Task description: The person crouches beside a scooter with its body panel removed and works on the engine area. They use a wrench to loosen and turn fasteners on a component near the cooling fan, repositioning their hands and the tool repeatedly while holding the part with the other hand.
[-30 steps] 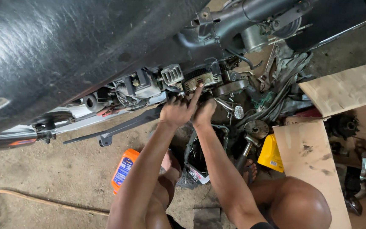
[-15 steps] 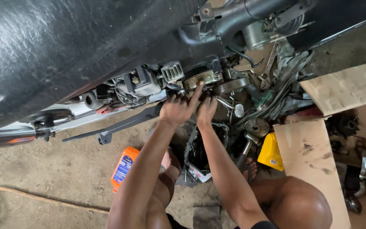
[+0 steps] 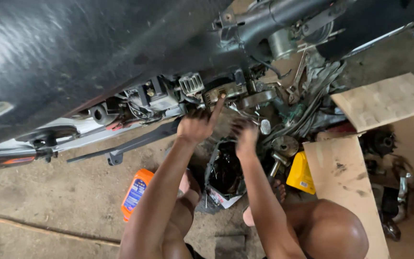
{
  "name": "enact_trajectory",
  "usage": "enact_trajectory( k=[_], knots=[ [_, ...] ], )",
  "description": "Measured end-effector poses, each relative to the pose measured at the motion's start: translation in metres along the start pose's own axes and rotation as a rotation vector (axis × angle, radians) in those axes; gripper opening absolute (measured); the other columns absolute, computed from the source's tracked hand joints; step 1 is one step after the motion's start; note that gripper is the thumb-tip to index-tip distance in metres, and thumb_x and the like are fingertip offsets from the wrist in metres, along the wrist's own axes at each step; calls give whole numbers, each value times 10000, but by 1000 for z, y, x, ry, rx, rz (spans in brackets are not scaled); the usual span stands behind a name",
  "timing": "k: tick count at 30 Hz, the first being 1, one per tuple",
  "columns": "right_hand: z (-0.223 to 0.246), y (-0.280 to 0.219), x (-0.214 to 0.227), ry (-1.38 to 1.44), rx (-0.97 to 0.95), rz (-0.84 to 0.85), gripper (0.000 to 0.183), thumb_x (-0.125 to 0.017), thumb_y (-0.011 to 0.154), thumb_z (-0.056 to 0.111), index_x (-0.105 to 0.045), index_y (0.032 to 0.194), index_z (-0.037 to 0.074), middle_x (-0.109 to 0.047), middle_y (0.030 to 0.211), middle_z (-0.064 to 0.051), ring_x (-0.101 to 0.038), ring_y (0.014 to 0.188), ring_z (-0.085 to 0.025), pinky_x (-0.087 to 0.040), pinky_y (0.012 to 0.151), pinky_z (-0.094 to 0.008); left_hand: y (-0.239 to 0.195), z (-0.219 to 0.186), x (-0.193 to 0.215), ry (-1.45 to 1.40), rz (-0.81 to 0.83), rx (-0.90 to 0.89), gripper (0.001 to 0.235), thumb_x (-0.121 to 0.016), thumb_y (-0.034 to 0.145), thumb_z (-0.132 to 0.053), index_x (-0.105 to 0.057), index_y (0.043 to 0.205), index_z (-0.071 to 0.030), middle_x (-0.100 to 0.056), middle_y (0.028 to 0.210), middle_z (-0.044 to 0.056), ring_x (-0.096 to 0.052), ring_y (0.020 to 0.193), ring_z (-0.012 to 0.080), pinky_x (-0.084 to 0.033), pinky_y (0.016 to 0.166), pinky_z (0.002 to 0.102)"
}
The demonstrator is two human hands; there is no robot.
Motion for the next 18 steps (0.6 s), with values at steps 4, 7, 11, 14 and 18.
enact_trajectory(
  k=[4,7,11,14,18],
  knots=[
    [78,-47,-13,155,19,16,523,-635,890,594,-609,1193,167,-632,1058,-90,-682,958,-337,-569,847,-524,-12,-4,-12,-55,-2,-9,564,-406,941,-27,-544,1488,-15,-538,575,107,-562,477,259,-542,574,387],
    [104,-62,-35,191,39,38,632,-705,890,621,-517,1284,164,-559,1234,-191,-663,1094,-461,-567,943,-669,-9,-6,-12,-2,6,-36,543,-421,953,-44,-567,1476,-37,-551,596,86,-587,500,243,-549,578,375],
    [109,-54,-48,141,48,-3,788,-830,865,490,-364,1413,170,-504,1310,-247,-631,1116,-503,-562,937,-711,-16,-8,-20,10,44,-50,522,-411,964,-66,-586,1455,-70,-553,620,58,-607,522,208,-543,554,357],
    [114,-52,-45,-162,425,-13,892,-814,936,431,-268,1550,84,-418,1495,-262,-485,1368,-364,-410,1161,-574,-8,-8,-15,53,57,-44,491,-440,996,-123,-593,1461,-92,-559,617,27,-612,510,181,-553,559,341],
    [115,-50,-34,-356,595,-49,840,-810,950,313,-280,1526,9,-440,1449,-288,-457,1351,-351,-317,1211,-523,0,-10,-10,73,61,-82,469,-431,1037,-200,-601,1468,-124,-545,589,20,-588,496,178,-545,564,326]
  ],
)
Point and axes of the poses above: each hand's wrist, its own y-axis towards the middle knuckle, its own x-axis out of the back of the hand, z = x × y, the point moved 8 cm from there along y, towards the middle knuckle
